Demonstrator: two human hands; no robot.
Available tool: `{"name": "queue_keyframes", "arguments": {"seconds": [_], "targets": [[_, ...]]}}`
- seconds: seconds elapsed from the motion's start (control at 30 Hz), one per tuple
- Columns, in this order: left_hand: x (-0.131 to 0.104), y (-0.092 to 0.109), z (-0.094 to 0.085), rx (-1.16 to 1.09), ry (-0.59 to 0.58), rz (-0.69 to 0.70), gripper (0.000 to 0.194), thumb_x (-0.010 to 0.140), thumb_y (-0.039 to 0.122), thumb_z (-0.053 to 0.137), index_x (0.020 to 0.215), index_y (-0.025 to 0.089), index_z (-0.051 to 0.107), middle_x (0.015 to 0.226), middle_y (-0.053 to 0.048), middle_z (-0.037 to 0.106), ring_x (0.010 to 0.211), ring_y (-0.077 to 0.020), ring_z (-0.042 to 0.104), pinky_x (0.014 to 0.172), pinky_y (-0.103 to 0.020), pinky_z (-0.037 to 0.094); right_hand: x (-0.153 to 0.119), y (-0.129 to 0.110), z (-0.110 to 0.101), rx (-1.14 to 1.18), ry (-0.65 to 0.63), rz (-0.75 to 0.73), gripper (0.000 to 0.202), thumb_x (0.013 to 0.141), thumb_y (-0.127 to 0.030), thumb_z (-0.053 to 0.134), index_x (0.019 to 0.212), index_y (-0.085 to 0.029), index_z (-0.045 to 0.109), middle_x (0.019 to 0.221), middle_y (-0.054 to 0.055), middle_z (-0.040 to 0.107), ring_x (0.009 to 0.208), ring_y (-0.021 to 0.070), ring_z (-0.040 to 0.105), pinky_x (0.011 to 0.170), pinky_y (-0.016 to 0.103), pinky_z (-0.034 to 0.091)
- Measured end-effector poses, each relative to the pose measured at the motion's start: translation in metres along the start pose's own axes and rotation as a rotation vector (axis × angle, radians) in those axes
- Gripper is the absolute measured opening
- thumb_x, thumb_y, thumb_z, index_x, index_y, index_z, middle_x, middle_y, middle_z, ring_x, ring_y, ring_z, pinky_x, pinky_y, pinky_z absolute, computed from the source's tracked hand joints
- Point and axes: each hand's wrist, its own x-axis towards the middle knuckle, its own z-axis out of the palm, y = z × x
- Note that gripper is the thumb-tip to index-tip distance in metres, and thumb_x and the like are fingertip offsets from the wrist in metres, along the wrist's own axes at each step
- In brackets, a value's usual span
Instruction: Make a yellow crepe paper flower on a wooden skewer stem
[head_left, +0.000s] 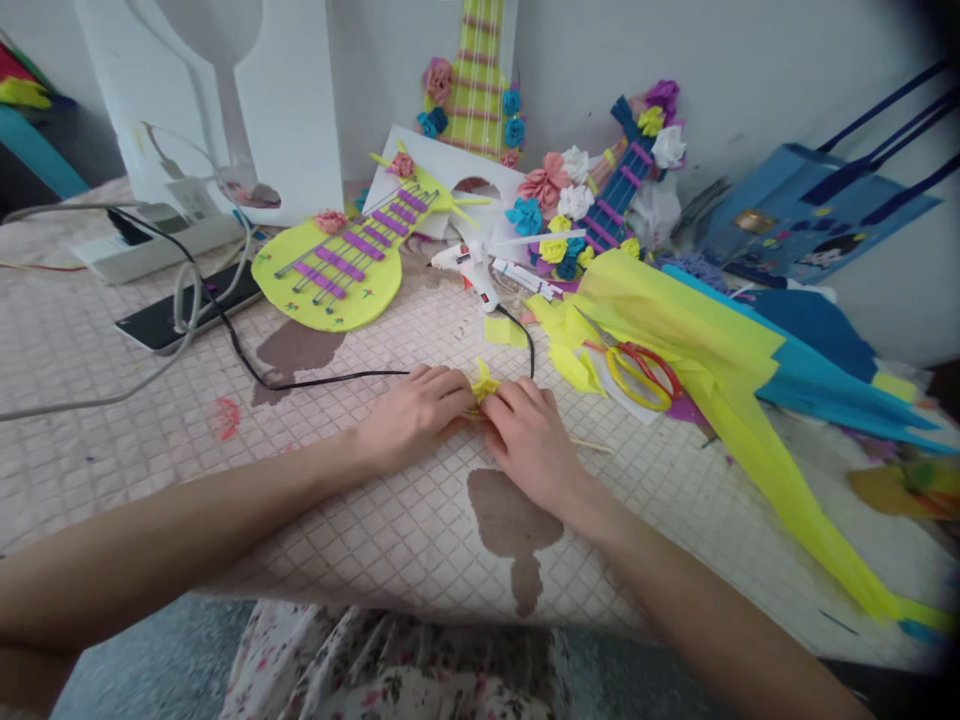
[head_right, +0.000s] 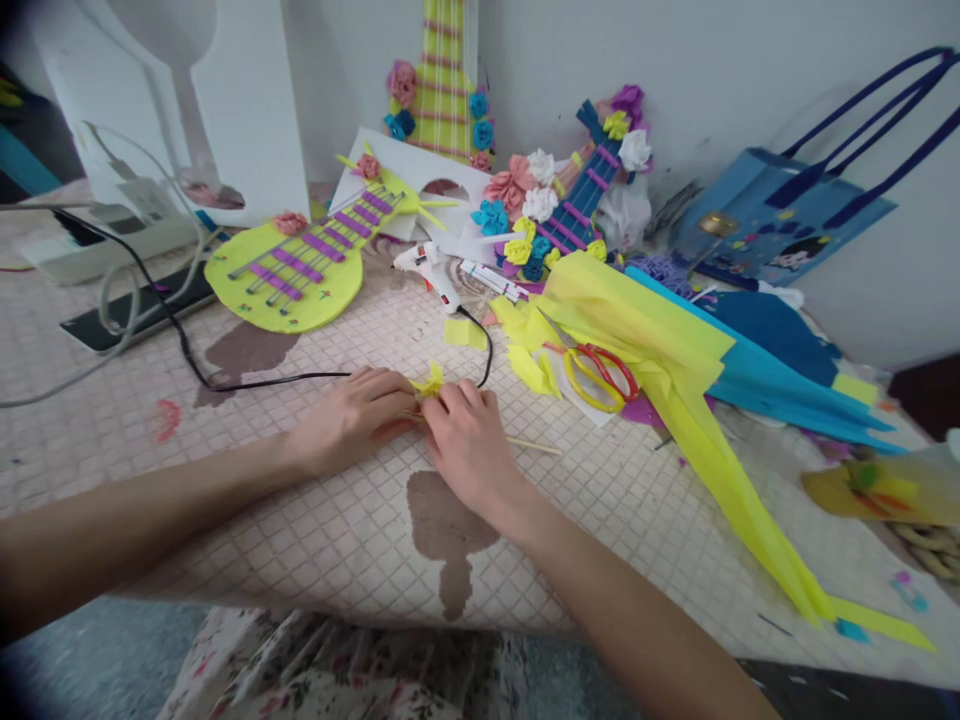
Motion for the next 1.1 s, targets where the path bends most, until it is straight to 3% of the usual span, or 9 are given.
{"name": "queue_keyframes", "arguments": {"seconds": [0.2,0.4,0.57,0.7,0.83,1.03,1.1], "targets": [[0.003,0.002,-0.001,0.047,0.018,-0.003,0.003,0.087,0.016,0.053,0.087,0.016,0.056,0.093,-0.005,0.06,0.086,-0.0173,0.054,0.076,-0.031,0.042,0.0,0.002,0.0,0.019,0.031,0.008,0.005,0.084,-0.013,0.052,0.083,-0.018,0.055,0.085,0.006,0.059,0.089,0.0223,0.047,0.074,0.035,0.035],[0.002,-0.004,0.002,-0.024,0.131,-0.129,0.023,0.075,0.003,0.052,0.094,0.016,0.053,0.101,-0.007,0.057,0.096,-0.0196,0.051,0.084,-0.034,0.043,-0.003,0.005,-0.003,0.081,0.076,0.013,0.01,0.088,-0.015,0.047,0.087,-0.018,0.056,0.085,0.005,0.058,0.083,0.0195,0.052,0.073,0.032,0.04],[0.006,-0.012,0.003,-0.073,0.13,-0.18,0.015,0.084,0.02,0.056,0.097,0.014,0.053,0.097,-0.007,0.058,0.092,-0.0199,0.053,0.082,-0.035,0.045,-0.005,0.013,-0.013,0.233,0.138,0.119,0.017,0.093,-0.019,0.04,0.095,-0.019,0.056,0.092,0.005,0.058,0.075,0.0142,0.056,0.062,0.026,0.041],[0.008,-0.014,0.003,-0.086,0.093,-0.189,0.01,0.085,0.02,0.053,0.093,0.015,0.057,0.091,-0.006,0.06,0.086,-0.0187,0.054,0.077,-0.033,0.045,-0.004,0.021,-0.016,0.28,0.187,0.171,0.015,0.092,-0.021,0.04,0.093,-0.02,0.055,0.089,0.004,0.059,0.075,0.0139,0.057,0.061,0.025,0.041],[0.007,-0.013,0.003,-0.082,0.071,-0.199,0.005,0.084,0.017,0.054,0.084,0.015,0.058,0.084,-0.004,0.061,0.083,-0.0176,0.054,0.075,-0.031,0.042,-0.004,0.017,-0.012,0.293,0.132,0.158,0.007,0.088,-0.023,0.048,0.092,-0.021,0.054,0.087,0.002,0.061,0.072,0.0137,0.058,0.059,0.025,0.04],[0.004,-0.01,0.0,-0.093,0.056,-0.221,0.006,0.083,0.016,0.054,0.08,0.016,0.06,0.078,-0.003,0.062,0.08,-0.0174,0.054,0.074,-0.032,0.04,-0.003,0.015,-0.007,0.104,0.012,0.206,0.017,0.082,-0.015,0.05,0.098,-0.02,0.05,0.094,0.003,0.063,0.069,0.0152,0.06,0.051,0.025,0.033],[0.003,-0.008,-0.003,-0.095,0.061,-0.228,0.007,0.083,0.017,0.054,0.08,0.016,0.061,0.078,-0.003,0.062,0.08,-0.0173,0.054,0.074,-0.032,0.04,-0.004,0.02,-0.01,0.067,0.018,0.219,0.016,0.084,-0.019,0.05,0.1,-0.019,0.05,0.092,0.004,0.063,0.069,0.0164,0.06,0.05,0.025,0.032]]}}
